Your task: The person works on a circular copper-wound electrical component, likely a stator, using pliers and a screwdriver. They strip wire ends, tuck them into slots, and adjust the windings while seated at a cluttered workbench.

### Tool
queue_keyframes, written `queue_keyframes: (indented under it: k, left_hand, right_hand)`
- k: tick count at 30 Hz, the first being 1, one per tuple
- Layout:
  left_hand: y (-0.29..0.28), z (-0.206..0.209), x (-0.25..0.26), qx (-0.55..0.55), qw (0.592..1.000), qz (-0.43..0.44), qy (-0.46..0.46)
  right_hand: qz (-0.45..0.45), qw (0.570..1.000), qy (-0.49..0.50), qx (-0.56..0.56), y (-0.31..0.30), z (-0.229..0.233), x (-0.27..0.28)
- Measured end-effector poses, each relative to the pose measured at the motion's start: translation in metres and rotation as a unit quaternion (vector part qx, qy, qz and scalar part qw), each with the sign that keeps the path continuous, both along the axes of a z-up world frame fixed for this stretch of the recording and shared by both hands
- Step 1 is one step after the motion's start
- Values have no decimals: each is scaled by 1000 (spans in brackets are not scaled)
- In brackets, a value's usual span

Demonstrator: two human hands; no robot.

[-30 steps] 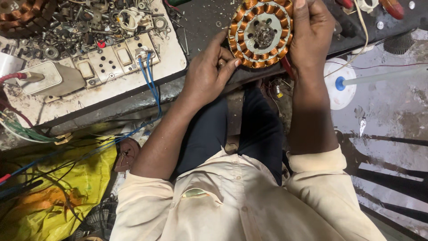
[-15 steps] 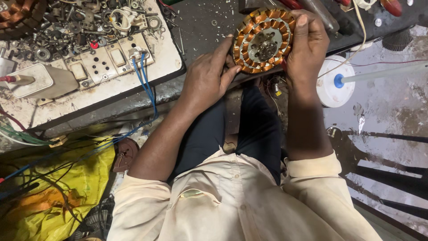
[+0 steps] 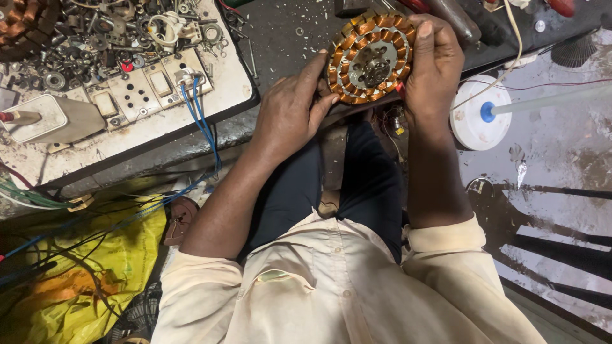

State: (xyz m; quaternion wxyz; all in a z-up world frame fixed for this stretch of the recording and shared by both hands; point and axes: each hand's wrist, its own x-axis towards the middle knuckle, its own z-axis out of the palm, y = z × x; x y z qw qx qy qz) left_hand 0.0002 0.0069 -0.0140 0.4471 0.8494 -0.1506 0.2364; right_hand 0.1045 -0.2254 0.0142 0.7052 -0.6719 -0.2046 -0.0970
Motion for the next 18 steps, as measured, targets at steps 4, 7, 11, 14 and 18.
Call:
queue_keyframes:
  k: [4,7,11,14,18]
  left_hand:
    - [0,0,0,5,1000,2,8]
    - [-1,0,0,6,1000,3,5]
    - [-1,-2,-1,9,1000,4,5]
    - [-1,-2,-1,11,1000,2,3]
    - [-1,-2,-1,16,1000,2,0]
  right_hand:
    - [-4,999,26,22,0,-1,-3]
    - [-1,999,28,30,0,-1,-3]
    - [8,999,30,34,-1,-2,-3]
    - [0,1000,21,17,-1,-3,-4]
    - [-5,999,28,20,-2,-4,-6]
